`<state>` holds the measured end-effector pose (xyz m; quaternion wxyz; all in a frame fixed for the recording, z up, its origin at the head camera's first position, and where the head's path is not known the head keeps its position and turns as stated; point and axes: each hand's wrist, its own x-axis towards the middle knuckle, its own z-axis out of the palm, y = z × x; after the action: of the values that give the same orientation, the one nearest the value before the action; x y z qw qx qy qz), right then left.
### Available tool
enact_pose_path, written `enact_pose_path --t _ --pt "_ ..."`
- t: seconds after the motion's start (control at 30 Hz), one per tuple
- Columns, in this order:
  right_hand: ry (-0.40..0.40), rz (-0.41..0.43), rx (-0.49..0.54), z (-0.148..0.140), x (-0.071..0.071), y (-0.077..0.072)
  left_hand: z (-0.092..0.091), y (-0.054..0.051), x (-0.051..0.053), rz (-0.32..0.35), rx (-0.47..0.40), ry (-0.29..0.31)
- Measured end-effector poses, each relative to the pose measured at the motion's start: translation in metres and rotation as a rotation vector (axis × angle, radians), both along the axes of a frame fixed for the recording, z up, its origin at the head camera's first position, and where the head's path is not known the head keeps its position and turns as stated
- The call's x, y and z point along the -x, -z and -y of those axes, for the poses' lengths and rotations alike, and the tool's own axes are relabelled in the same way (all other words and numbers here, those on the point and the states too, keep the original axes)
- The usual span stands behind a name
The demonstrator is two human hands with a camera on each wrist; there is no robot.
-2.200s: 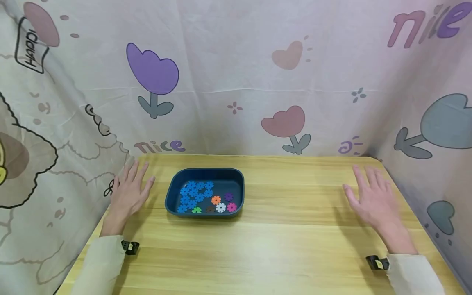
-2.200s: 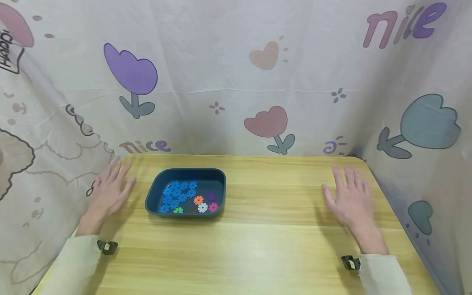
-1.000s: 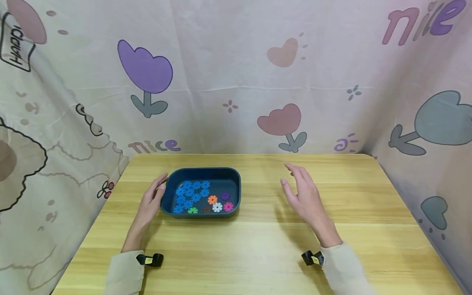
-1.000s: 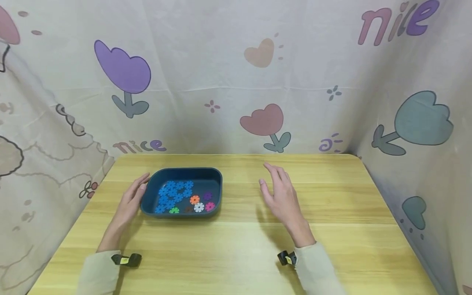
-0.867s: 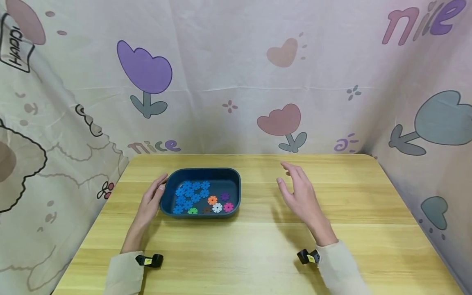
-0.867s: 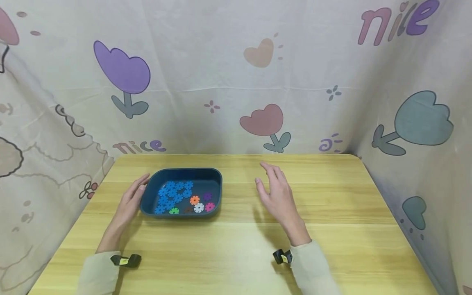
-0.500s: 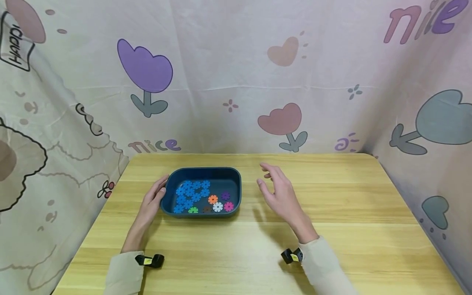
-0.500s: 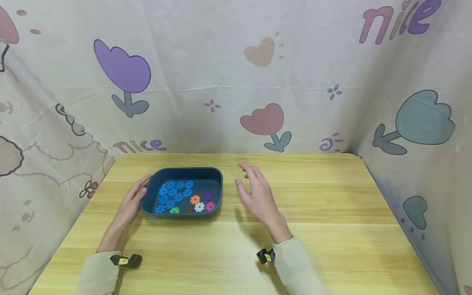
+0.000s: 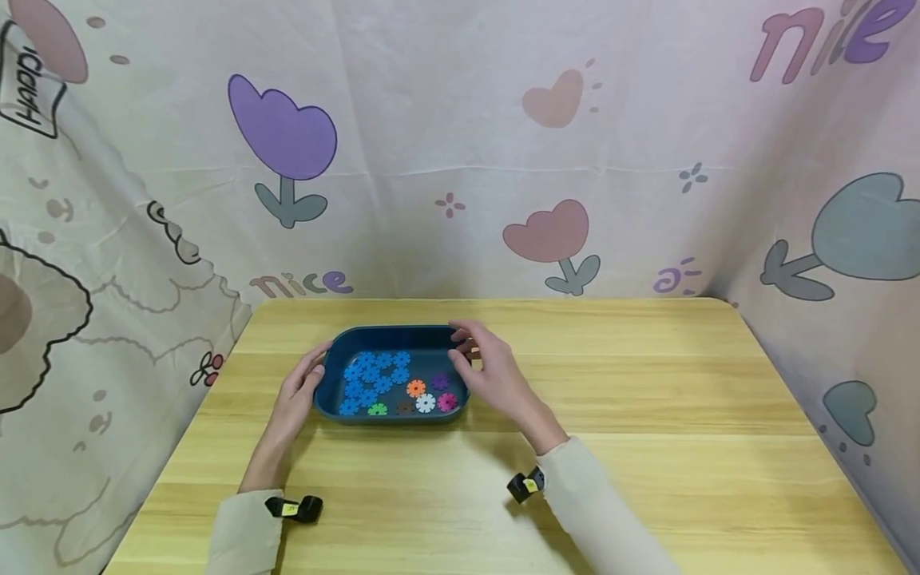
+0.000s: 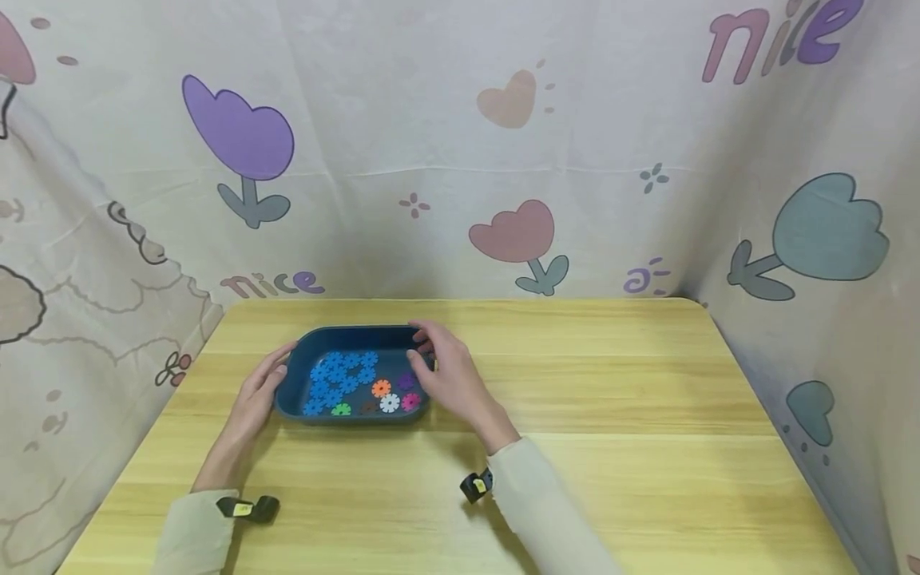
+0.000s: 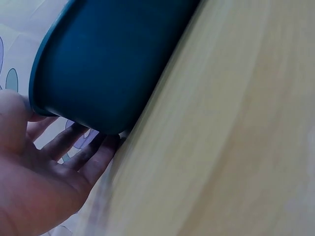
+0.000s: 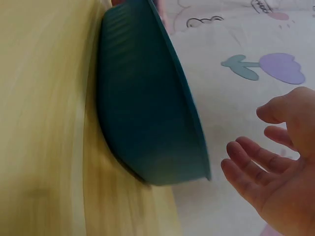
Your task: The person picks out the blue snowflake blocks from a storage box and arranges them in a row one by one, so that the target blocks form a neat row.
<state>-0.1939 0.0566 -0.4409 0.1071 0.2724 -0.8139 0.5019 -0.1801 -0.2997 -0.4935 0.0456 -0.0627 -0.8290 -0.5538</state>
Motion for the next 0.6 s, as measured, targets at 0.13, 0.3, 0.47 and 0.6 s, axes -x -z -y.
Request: enact_pose_path --t 0.13,0.3,0.47,0.6 --pt "-0.019 0.010 -0.008 0.014 0.007 0.001 0.000 0.000 0.000 0.008 0.003 -0.009" --pt "-0.035 0.055 -0.054 0.031 0.015 0.005 0.000 0.001 0.002 0.010 0.001 -0.012" --pt "-0.061 0.090 -0.172 0.046 0.021 0.008 -0.001 0.001 -0.001 0.027 -0.008 -0.027" --pt "-0.066 0.124 -0.217 0.053 0.026 0.008 -0.001 0.000 -0.001 0.038 0.003 -0.033"
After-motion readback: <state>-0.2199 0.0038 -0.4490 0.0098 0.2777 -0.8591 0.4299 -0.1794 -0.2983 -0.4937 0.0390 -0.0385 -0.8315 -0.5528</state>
